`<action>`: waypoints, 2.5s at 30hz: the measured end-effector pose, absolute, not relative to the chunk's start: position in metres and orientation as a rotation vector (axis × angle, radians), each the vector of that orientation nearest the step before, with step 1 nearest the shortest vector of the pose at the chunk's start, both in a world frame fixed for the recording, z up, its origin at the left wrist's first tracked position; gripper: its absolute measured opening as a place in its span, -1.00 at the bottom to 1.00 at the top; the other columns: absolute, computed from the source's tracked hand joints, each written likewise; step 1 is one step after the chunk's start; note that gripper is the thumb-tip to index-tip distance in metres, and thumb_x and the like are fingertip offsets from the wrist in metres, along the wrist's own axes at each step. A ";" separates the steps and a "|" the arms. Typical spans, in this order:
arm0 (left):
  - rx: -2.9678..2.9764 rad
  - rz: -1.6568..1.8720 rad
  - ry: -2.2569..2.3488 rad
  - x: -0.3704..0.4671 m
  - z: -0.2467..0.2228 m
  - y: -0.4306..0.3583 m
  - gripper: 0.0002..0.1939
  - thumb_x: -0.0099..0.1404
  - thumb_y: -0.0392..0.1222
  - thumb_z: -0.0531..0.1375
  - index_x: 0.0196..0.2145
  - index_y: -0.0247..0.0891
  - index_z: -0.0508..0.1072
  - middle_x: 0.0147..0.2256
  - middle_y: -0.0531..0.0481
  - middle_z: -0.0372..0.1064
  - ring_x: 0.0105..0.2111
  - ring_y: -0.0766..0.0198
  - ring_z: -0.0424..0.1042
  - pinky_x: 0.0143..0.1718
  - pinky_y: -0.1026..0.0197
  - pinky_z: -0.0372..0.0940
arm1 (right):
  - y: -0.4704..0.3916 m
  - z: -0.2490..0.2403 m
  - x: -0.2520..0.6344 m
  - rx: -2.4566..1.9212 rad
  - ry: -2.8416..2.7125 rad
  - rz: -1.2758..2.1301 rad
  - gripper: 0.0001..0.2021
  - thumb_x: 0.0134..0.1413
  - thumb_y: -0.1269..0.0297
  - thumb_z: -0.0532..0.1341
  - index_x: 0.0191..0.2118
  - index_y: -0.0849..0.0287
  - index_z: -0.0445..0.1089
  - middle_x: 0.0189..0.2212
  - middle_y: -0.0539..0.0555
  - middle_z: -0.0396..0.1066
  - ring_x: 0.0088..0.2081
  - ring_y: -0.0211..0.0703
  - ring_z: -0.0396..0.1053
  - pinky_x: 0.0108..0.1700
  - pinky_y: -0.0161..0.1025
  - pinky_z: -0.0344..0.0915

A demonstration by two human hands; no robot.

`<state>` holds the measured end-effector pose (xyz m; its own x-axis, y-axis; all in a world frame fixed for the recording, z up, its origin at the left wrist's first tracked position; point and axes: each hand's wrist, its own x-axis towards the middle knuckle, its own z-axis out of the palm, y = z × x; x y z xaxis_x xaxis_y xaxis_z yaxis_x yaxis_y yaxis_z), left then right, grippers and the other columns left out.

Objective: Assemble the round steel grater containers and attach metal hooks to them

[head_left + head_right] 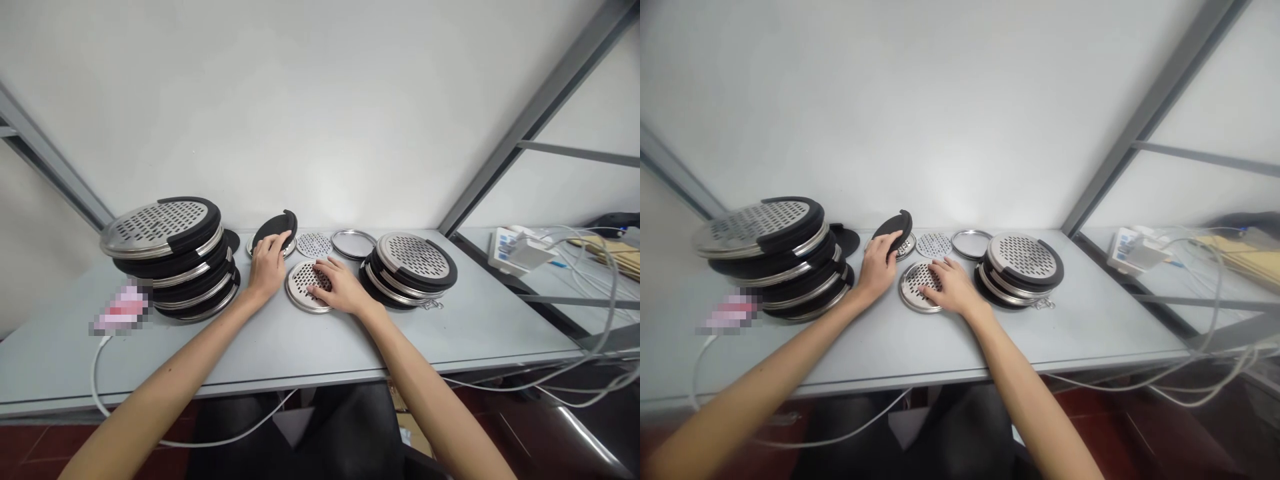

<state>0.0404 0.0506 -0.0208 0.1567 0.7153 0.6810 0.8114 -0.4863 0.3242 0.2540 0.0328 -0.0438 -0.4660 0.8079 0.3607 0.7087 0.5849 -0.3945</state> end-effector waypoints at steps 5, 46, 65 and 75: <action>-2.487 -1.149 -1.304 0.024 -0.030 0.028 -0.45 0.35 -0.39 -0.03 0.27 -0.17 0.14 0.00 -0.15 0.34 0.02 0.06 0.32 0.09 -0.04 0.23 | 0.028 -0.037 0.251 -1.032 -2.355 0.284 -0.36 0.09 -0.11 0.21 0.15 0.27 0.31 0.16 0.30 0.29 0.27 0.21 0.12 0.27 0.15 0.09; -3.098 -1.157 -1.287 -0.022 -0.014 -0.020 -0.70 0.25 -0.37 0.18 -0.05 -0.20 0.40 -0.10 -0.07 0.41 -0.09 0.19 0.42 -0.03 0.13 0.34 | 0.022 -0.021 0.260 -0.894 -2.385 0.323 -0.60 0.09 0.48 0.15 0.07 0.17 0.36 0.04 0.20 0.42 0.07 0.00 0.37 0.10 -0.08 0.31; -3.213 -0.813 -1.398 -0.027 -0.011 -0.020 -0.66 0.15 -0.49 0.14 -0.16 -0.17 0.44 -0.16 0.03 0.46 -0.11 0.21 0.41 -0.03 0.14 0.29 | 0.025 -0.023 0.268 -1.010 -2.069 0.127 -0.62 0.23 0.38 0.08 0.14 0.15 0.33 0.01 0.17 0.47 0.00 -0.04 0.47 0.05 -0.10 0.41; -3.240 -0.746 -1.299 -0.017 -0.009 -0.022 -0.70 0.07 -0.24 0.37 -0.21 -0.20 0.45 -0.25 0.02 0.43 -0.14 0.14 0.35 -0.11 0.14 0.29 | 0.013 -0.028 0.247 -0.857 -2.181 0.231 -0.56 0.09 0.49 0.14 0.11 0.11 0.37 -0.03 0.12 0.50 -0.03 -0.11 0.48 0.01 -0.17 0.43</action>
<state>-0.0174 -0.0217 -0.0092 0.6638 0.7174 0.2114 0.5440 -0.6570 0.5219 0.2468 0.0126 -0.0282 -0.4800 0.6447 0.5950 0.5060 0.7575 -0.4126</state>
